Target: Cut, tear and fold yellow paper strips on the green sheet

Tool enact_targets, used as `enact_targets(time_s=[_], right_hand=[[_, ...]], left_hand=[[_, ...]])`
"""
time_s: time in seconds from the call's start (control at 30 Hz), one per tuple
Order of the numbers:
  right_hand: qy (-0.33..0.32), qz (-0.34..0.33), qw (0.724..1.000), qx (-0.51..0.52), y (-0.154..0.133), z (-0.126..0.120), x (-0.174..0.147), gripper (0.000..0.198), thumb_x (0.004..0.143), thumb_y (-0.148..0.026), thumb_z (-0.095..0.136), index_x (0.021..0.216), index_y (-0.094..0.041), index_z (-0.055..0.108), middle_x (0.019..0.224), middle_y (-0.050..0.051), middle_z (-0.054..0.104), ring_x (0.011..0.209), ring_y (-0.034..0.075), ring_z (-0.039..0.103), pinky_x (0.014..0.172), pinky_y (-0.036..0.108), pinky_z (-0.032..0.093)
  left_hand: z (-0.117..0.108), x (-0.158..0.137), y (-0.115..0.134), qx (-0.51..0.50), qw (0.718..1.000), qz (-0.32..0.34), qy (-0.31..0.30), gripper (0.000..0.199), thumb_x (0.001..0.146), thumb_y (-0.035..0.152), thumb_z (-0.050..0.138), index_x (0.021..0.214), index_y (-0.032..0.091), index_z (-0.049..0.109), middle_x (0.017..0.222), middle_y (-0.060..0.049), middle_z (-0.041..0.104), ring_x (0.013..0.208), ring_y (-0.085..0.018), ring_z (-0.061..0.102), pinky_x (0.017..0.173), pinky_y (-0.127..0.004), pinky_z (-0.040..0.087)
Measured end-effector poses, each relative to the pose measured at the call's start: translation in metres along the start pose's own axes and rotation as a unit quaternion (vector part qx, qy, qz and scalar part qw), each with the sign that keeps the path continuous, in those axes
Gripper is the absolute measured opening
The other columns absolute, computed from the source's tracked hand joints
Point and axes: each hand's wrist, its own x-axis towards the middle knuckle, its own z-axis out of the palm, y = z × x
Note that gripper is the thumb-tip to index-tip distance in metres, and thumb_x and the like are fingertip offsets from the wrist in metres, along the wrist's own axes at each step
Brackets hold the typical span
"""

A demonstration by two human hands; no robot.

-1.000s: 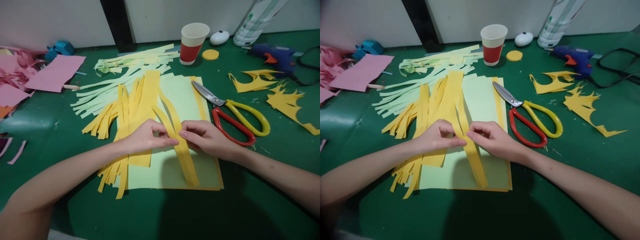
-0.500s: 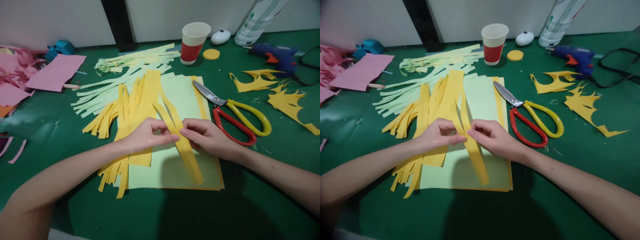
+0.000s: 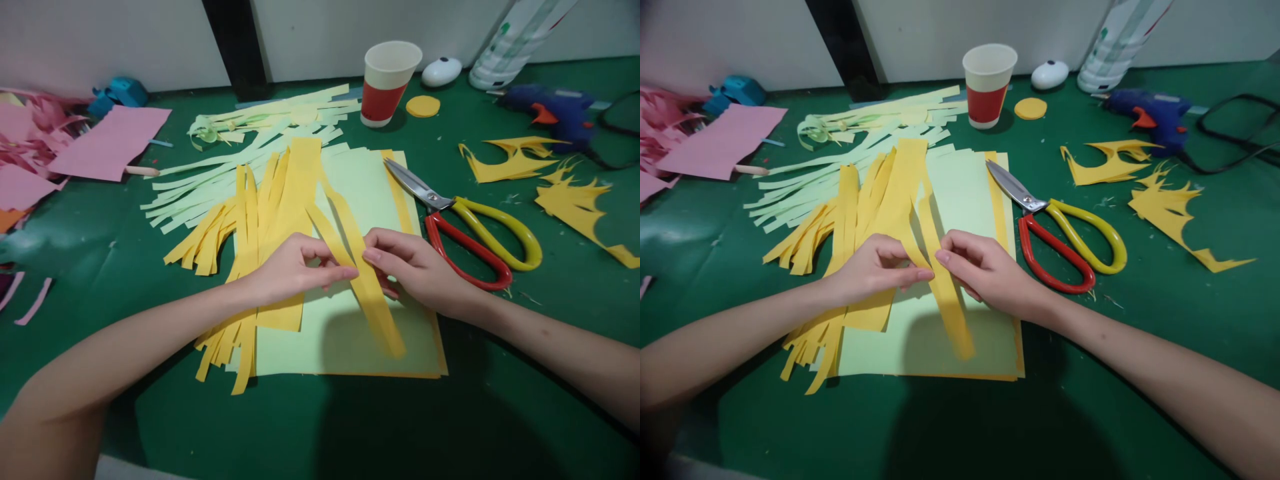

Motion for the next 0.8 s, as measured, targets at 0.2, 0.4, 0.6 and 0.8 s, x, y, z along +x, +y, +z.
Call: enact_targets(time_s=[0.2, 0.4, 0.6, 0.8], right_hand=[[-0.009, -0.031, 0.999, -0.039, -0.0019, -0.0017, 0.0004, 0.024, 0.083, -0.028, 0.044, 0.061, -0.018, 0.04, 0.048, -0.008, 0.033, 0.04, 0.005, 0.033, 0.038, 0.02, 0.023], [-0.004, -0.04, 0.997, -0.06, -0.0014, -0.0006, 0.0004, 0.027, 0.083, -0.029, 0.044, 0.058, -0.018, 0.039, 0.047, -0.007, 0.033, 0.041, 0.004, 0.032, 0.038, 0.02, 0.023], [0.021, -0.036, 0.997, -0.061, -0.0006, 0.0015, 0.0001, 0.028, 0.083, -0.03, 0.043, 0.058, -0.019, 0.039, 0.047, -0.007, 0.035, 0.04, 0.005, 0.034, 0.037, 0.02, 0.025], [0.041, -0.005, 0.999, -0.006, 0.0, 0.0028, -0.0011, 0.028, 0.085, -0.035, 0.042, 0.062, -0.02, 0.037, 0.047, -0.007, 0.033, 0.038, 0.005, 0.032, 0.036, 0.02, 0.026]], left_hand=[[-0.0007, 0.0006, 0.0025, 0.006, 0.999, -0.006, -0.047, 0.025, 0.074, 0.032, 0.062, 0.057, 0.013, 0.058, 0.05, 0.003, 0.056, 0.046, -0.005, 0.045, 0.043, -0.017, 0.033], [-0.0012, 0.0008, 0.0035, 0.017, 0.998, -0.007, -0.056, 0.028, 0.075, 0.029, 0.06, 0.053, 0.013, 0.058, 0.046, 0.004, 0.053, 0.043, -0.003, 0.042, 0.044, -0.016, 0.034], [-0.0011, 0.0017, 0.003, 0.01, 0.999, 0.005, -0.039, 0.031, 0.074, 0.027, 0.061, 0.048, 0.012, 0.053, 0.043, 0.005, 0.048, 0.04, -0.003, 0.04, 0.042, -0.017, 0.033], [-0.0013, 0.0006, 0.0009, 0.002, 1.0, -0.007, -0.023, 0.023, 0.074, 0.027, 0.061, 0.057, 0.012, 0.059, 0.045, 0.004, 0.05, 0.042, -0.005, 0.042, 0.041, -0.018, 0.032]])
